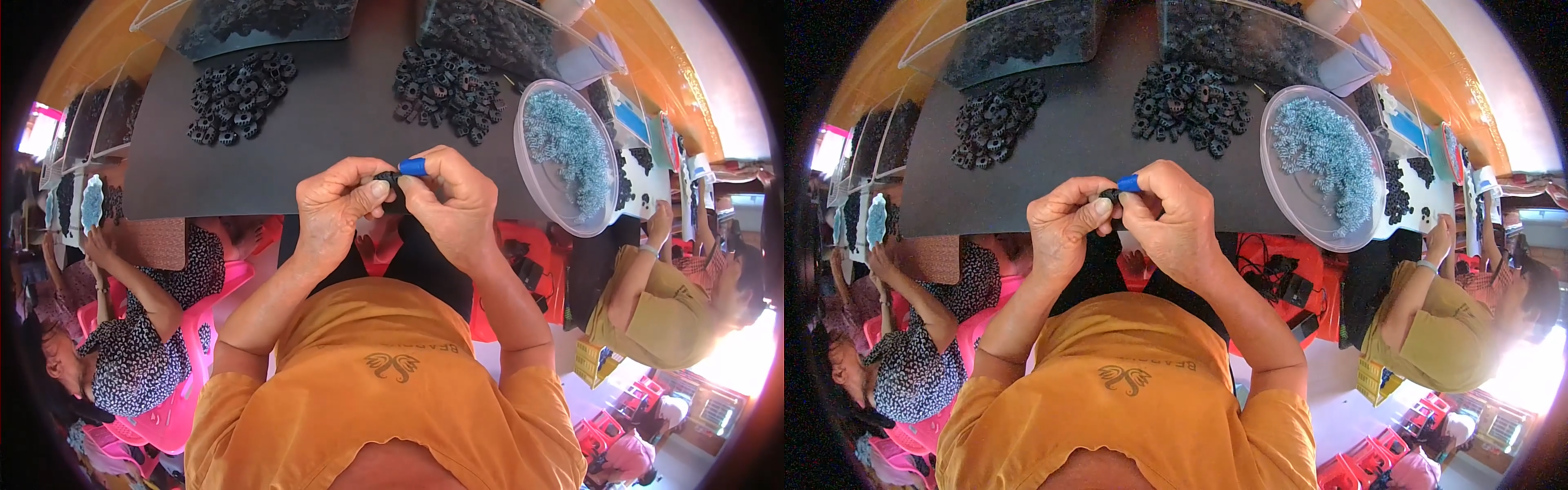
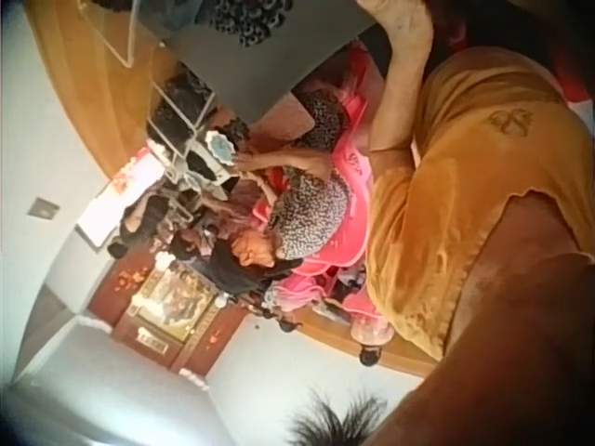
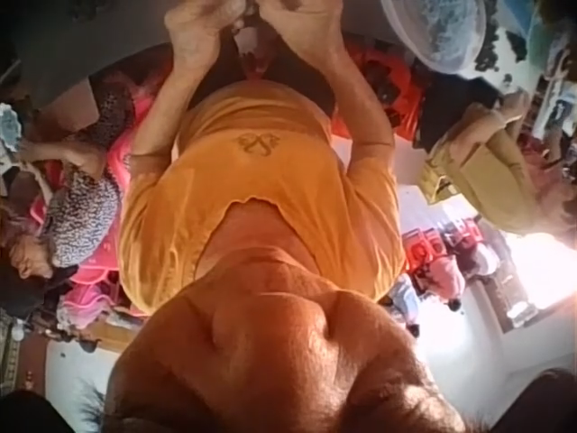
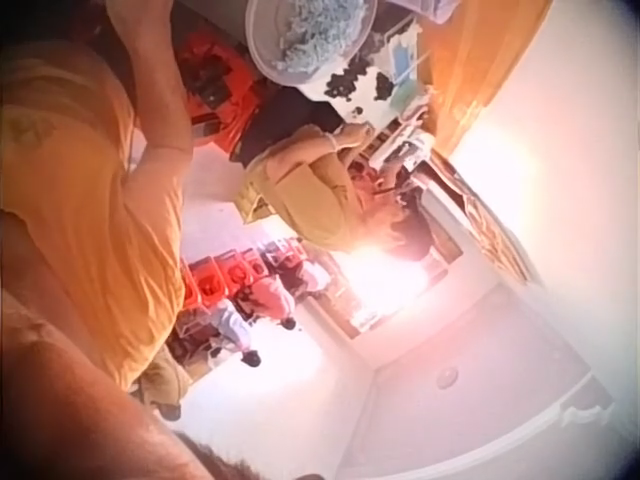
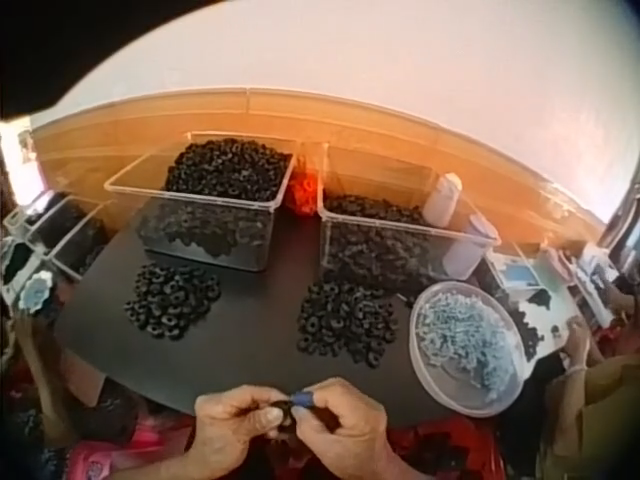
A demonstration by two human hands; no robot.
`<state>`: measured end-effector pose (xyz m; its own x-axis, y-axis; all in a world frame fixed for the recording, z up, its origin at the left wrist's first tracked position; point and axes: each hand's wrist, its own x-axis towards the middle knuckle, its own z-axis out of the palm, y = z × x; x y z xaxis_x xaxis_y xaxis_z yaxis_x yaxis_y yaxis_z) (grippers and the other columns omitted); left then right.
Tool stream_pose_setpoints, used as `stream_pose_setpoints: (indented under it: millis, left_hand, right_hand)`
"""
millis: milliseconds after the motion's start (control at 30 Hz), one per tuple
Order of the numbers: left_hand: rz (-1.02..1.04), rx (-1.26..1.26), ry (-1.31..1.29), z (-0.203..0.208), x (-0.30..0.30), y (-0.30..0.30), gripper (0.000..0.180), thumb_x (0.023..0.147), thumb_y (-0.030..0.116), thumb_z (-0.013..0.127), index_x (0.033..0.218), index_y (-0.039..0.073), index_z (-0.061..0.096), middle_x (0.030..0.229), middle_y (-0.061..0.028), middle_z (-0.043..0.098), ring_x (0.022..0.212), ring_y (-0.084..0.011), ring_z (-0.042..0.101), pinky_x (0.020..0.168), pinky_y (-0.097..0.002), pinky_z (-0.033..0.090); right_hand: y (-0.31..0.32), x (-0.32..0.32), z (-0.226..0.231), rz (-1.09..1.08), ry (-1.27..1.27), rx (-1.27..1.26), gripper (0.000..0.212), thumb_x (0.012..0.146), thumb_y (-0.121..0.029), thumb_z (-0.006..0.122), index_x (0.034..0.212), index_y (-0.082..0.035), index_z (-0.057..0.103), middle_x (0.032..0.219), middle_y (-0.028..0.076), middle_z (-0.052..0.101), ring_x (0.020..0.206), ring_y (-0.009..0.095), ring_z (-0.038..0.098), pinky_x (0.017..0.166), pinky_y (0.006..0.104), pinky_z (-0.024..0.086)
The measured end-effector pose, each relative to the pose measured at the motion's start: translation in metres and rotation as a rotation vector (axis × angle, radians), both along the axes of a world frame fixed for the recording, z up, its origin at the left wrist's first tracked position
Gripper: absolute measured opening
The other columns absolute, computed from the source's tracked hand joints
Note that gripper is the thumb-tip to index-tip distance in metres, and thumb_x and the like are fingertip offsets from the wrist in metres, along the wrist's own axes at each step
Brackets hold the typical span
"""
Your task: The worker is seen manually assembling small blue components into black plastic circular parts at a workshop table.
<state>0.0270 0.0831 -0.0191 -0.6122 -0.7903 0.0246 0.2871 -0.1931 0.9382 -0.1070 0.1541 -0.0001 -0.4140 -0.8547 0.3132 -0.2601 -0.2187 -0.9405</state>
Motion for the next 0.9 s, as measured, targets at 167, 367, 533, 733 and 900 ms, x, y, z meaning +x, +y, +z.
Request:
stream_pose_setpoints:
  millis: [167, 367, 533, 733, 900]
  left_hand:
    - [0.062, -0.078, -0.042, -0.001, -0.001, 0.005, 0.014, 0.085, 0.003, 0.066, 0.098, -0.003, 0.066, 0.077, -0.0013, 0.061, 0.063, -0.0050, 0.051, 0.056, -0.0179, 0.044]
    - [0.158, -0.340, -0.110, -0.005, -0.005, 0.008, 0.012, 0.084, 0.001, 0.066, 0.095, -0.003, 0.066, 0.076, -0.0007, 0.059, 0.064, -0.0058, 0.051, 0.054, -0.0191, 0.043]
    - [0.097, -0.248, -0.137, 0.001, -0.003, 0.005, 0.010, 0.084, 0.001, 0.065, 0.093, -0.003, 0.066, 0.076, -0.0016, 0.058, 0.066, -0.0065, 0.052, 0.056, -0.0210, 0.044]
    - [0.080, -0.845, -0.438, 0.021, 0.001, -0.029, 0.014, 0.078, 0.002, 0.066, 0.092, 0.003, 0.067, 0.077, -0.0076, 0.060, 0.066, -0.0202, 0.058, 0.060, -0.0306, 0.047]
    - [-0.015, -1.646, -0.724, 0.029, -0.005, -0.050, 0.017, 0.070, 0.003, 0.060, 0.087, 0.002, 0.061, 0.075, -0.0098, 0.052, 0.071, -0.0270, 0.056, 0.062, -0.0342, 0.047]
  right_hand:
    - [-0.001, -0.001, -0.001, -0.033, 0.236, -0.052, 0.017, 0.074, 0.011, 0.062, 0.083, -0.001, 0.054, 0.073, 0.007, 0.056, 0.061, 0.016, 0.057, 0.052, 0.0272, 0.045]
    - [-0.004, 0.004, -0.012, -0.106, 0.375, -0.189, 0.020, 0.069, 0.013, 0.062, 0.080, -0.001, 0.052, 0.072, 0.010, 0.055, 0.061, 0.024, 0.053, 0.051, 0.0326, 0.041]
    - [-0.001, -0.004, -0.011, -0.078, 0.384, -0.219, 0.021, 0.070, 0.013, 0.062, 0.085, 0.000, 0.055, 0.074, 0.010, 0.057, 0.062, 0.025, 0.053, 0.053, 0.0325, 0.042]
    - [0.011, -0.005, -0.017, -0.162, -0.004, -0.054, 0.020, 0.083, 0.007, 0.061, 0.102, 0.002, 0.060, 0.080, 0.007, 0.061, 0.068, 0.011, 0.056, 0.063, 0.0239, 0.046]
    - [0.019, -0.021, -0.026, -0.201, -0.043, -0.047, 0.018, 0.085, 0.006, 0.058, 0.102, 0.002, 0.061, 0.085, 0.006, 0.065, 0.074, 0.009, 0.059, 0.066, 0.0231, 0.047]
